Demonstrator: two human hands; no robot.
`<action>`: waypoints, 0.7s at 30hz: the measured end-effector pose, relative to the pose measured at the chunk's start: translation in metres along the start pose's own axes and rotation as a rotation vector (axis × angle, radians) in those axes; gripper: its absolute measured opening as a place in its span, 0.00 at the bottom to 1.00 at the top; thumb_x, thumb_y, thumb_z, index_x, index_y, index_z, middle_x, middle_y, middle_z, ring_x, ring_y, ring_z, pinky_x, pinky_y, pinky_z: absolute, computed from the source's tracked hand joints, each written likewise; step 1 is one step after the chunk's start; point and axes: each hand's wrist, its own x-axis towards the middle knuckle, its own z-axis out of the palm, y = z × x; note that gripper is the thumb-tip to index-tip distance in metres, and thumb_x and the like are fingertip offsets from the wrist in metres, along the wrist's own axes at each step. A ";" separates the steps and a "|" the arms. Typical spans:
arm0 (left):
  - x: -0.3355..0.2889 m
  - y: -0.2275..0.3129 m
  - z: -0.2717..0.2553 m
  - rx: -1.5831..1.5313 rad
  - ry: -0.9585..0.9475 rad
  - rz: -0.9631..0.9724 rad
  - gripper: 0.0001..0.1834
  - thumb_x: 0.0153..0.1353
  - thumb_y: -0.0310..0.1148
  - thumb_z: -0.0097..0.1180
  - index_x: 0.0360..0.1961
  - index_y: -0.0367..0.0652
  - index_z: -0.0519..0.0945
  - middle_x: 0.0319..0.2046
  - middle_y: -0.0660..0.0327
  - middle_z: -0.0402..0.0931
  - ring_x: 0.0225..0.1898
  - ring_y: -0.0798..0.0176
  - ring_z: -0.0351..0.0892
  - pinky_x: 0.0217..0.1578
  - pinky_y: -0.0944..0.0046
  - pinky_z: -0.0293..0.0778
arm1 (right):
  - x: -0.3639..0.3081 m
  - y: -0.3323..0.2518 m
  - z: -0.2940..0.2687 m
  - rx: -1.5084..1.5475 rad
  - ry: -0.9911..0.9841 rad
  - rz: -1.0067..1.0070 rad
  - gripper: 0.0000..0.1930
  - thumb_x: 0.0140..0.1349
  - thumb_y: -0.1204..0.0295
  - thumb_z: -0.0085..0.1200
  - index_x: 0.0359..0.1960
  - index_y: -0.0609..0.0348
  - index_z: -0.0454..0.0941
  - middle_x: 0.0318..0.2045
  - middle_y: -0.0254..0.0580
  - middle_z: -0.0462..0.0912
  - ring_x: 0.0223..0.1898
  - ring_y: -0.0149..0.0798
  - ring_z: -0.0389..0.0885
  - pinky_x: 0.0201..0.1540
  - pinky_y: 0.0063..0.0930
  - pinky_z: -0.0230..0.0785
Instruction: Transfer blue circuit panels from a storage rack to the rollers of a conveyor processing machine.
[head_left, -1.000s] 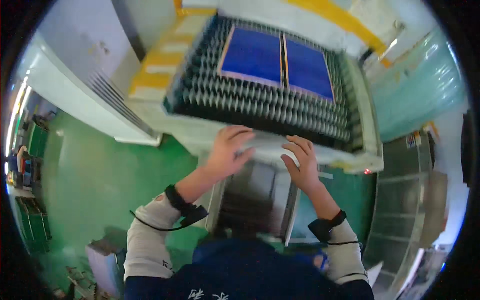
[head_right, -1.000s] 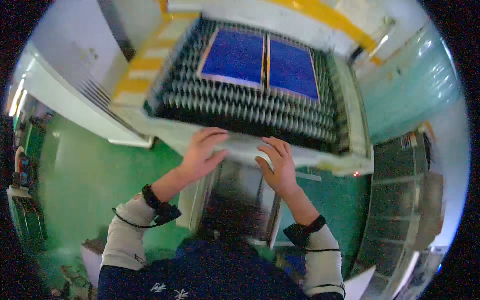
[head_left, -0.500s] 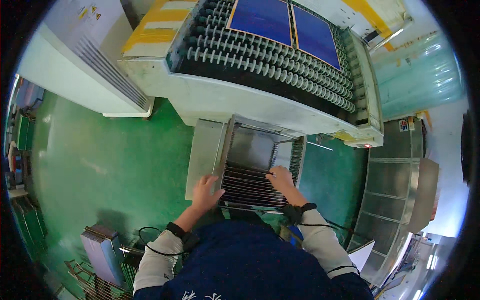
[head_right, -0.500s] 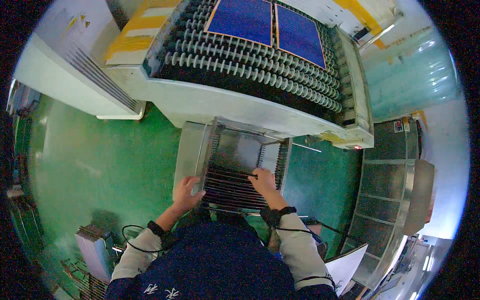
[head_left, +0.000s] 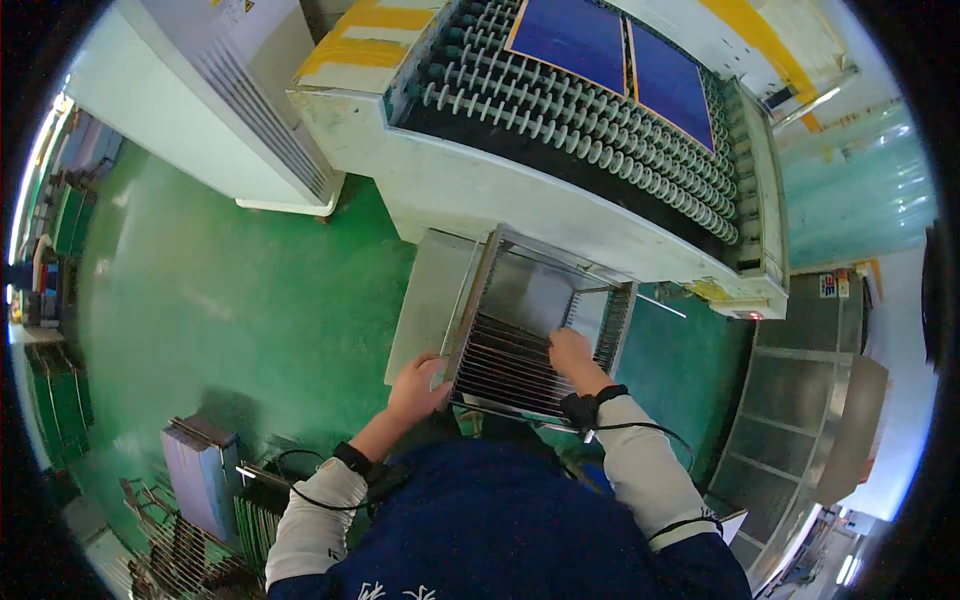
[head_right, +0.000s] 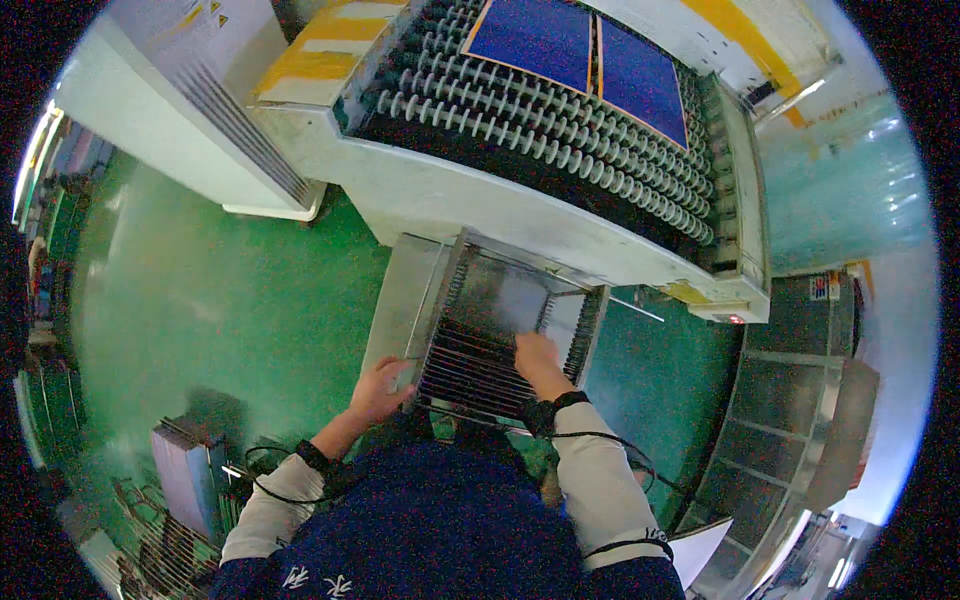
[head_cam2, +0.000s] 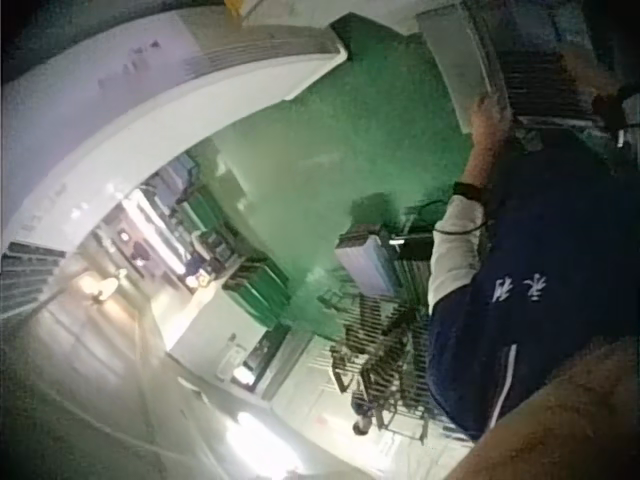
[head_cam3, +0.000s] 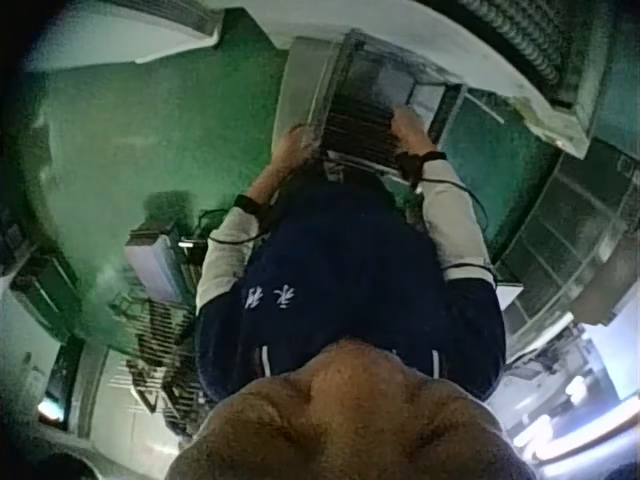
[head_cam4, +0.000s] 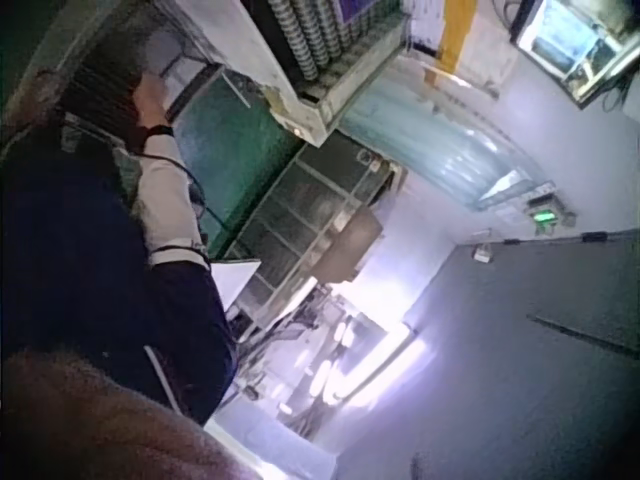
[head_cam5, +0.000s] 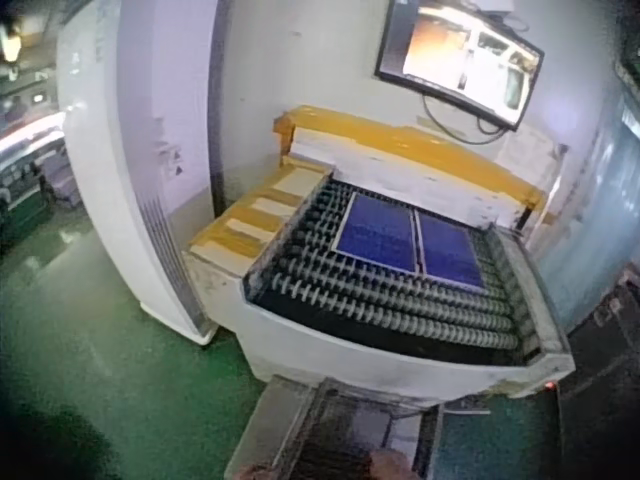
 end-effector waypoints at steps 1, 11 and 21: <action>-0.001 -0.001 0.001 -0.007 0.007 -0.017 0.22 0.48 0.38 0.62 0.44 0.40 0.76 0.46 0.50 0.72 0.48 0.46 0.70 0.50 0.53 0.68 | 0.000 0.003 0.007 0.001 0.015 -0.009 0.09 0.52 0.70 0.51 0.34 0.59 0.76 0.34 0.50 0.77 0.40 0.52 0.76 0.42 0.44 0.69; -0.003 0.022 0.026 0.044 0.222 -0.072 0.19 0.50 0.40 0.61 0.41 0.40 0.77 0.42 0.50 0.74 0.45 0.45 0.73 0.46 0.53 0.70 | -0.008 0.011 -0.004 -0.046 0.096 -0.265 0.06 0.46 0.74 0.50 0.25 0.60 0.79 0.27 0.52 0.80 0.31 0.54 0.79 0.34 0.46 0.71; 0.012 0.062 0.058 0.060 0.175 0.039 0.20 0.50 0.43 0.61 0.40 0.40 0.79 0.37 0.52 0.77 0.41 0.47 0.75 0.42 0.53 0.71 | -0.074 0.019 -0.095 0.012 0.172 -0.390 0.07 0.50 0.72 0.47 0.26 0.59 0.78 0.26 0.51 0.79 0.32 0.53 0.79 0.35 0.45 0.72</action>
